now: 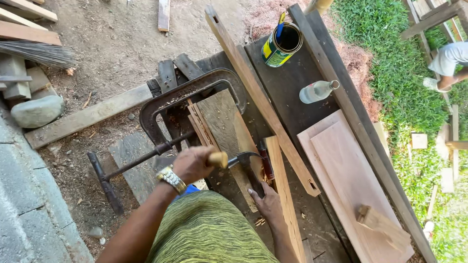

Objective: The person hammers nails into small wooden pieces held in a bench vise at an outdoor workbench, repositioning the wood and nails between strikes. They occasionally set the hammer down, pick up a chisel and mallet to work the wood, then resume hammering with the claw hammer.

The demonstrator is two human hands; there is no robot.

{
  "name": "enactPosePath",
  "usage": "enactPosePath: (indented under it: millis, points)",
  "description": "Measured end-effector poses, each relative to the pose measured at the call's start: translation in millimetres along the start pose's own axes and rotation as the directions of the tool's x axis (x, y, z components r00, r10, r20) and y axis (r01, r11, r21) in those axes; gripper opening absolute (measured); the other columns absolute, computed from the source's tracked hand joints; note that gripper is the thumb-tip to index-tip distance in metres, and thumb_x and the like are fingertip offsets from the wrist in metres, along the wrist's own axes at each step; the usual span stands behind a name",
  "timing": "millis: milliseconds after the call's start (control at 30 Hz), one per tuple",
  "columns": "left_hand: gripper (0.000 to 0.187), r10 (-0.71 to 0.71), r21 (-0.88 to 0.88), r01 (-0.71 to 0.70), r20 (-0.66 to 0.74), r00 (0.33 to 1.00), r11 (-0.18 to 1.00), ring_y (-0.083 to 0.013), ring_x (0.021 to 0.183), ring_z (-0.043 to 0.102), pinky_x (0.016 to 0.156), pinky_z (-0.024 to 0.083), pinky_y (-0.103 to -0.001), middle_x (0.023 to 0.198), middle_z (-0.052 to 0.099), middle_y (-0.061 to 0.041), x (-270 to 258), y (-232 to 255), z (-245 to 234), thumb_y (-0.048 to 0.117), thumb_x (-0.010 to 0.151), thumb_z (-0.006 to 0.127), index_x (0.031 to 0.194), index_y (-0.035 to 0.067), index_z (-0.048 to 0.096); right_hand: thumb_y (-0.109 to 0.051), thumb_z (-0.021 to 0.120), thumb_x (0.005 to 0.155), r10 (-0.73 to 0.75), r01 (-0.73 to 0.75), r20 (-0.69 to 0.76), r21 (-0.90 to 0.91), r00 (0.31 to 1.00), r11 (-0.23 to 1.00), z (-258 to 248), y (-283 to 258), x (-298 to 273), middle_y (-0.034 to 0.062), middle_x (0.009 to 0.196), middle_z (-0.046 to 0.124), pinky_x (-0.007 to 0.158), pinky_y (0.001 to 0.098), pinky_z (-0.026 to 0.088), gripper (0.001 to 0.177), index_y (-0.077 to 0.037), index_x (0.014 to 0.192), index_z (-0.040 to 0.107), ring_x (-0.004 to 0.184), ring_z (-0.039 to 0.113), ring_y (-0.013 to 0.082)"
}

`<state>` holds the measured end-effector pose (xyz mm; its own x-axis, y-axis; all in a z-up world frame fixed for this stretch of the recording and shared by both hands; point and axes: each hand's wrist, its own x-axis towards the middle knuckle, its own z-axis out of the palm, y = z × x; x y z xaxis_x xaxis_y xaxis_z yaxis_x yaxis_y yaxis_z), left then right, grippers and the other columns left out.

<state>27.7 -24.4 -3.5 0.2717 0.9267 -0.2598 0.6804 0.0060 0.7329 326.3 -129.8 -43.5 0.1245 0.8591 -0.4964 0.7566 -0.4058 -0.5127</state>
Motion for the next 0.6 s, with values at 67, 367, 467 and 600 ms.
enactPosePath:
  millis: [67,367,467,600]
  points:
    - [0.02,0.044,0.02,-0.048,0.142,0.989,0.999,-0.0169,0.078,0.069,0.064,0.058,-0.033,0.086,0.073,-0.001,-11.3,-1.3,24.4,0.023,0.086,0.077,0.104,0.023,0.069,-0.051,0.075,0.086,-0.101,0.094,-0.085,-0.089,0.991,0.992,6.5,5.6,1.7,0.0239,0.1,0.071,0.076,0.05,0.055,0.06,-0.005,0.124,0.066,0.089,0.069,0.0379]
    - [0.024,0.081,-0.011,-0.083,0.338,0.937,0.997,-0.0244,0.083,0.066,0.073,0.053,-0.042,0.084,0.068,-0.004,-42.2,-3.3,36.1,0.021,0.076,0.078,0.096,0.016,0.064,-0.034,0.066,0.092,-0.313,0.148,-0.596,-0.31,0.739,0.939,30.1,68.4,55.2,0.0196,0.115,0.066,0.088,0.0441,0.058,0.042,-0.004,0.122,0.068,0.105,0.064,0.0315]
    - [0.02,0.125,0.076,-0.152,0.284,0.951,0.985,-0.0246,0.079,0.067,0.07,0.054,-0.041,0.086,0.066,-0.003,-35.6,-8.1,26.4,0.018,0.081,0.073,0.099,0.018,0.064,-0.03,0.075,0.087,-0.102,-0.005,-0.443,-0.235,0.891,0.972,6.9,39.2,69.8,0.0187,0.114,0.066,0.088,0.0482,0.055,0.039,-0.006,0.118,0.071,0.104,0.062,0.0331]
    - [0.029,0.174,0.082,-0.196,0.223,0.959,0.977,-0.0273,0.079,0.066,0.071,0.054,-0.042,0.089,0.065,-0.006,-33.6,-0.6,8.2,0.02,0.075,0.077,0.101,0.016,0.064,-0.036,0.079,0.084,0.007,-0.069,-0.31,-0.187,0.951,0.98,-12.6,5.4,69.9,0.0191,0.115,0.064,0.089,0.0471,0.055,0.045,-0.009,0.119,0.069,0.104,0.064,0.0314]
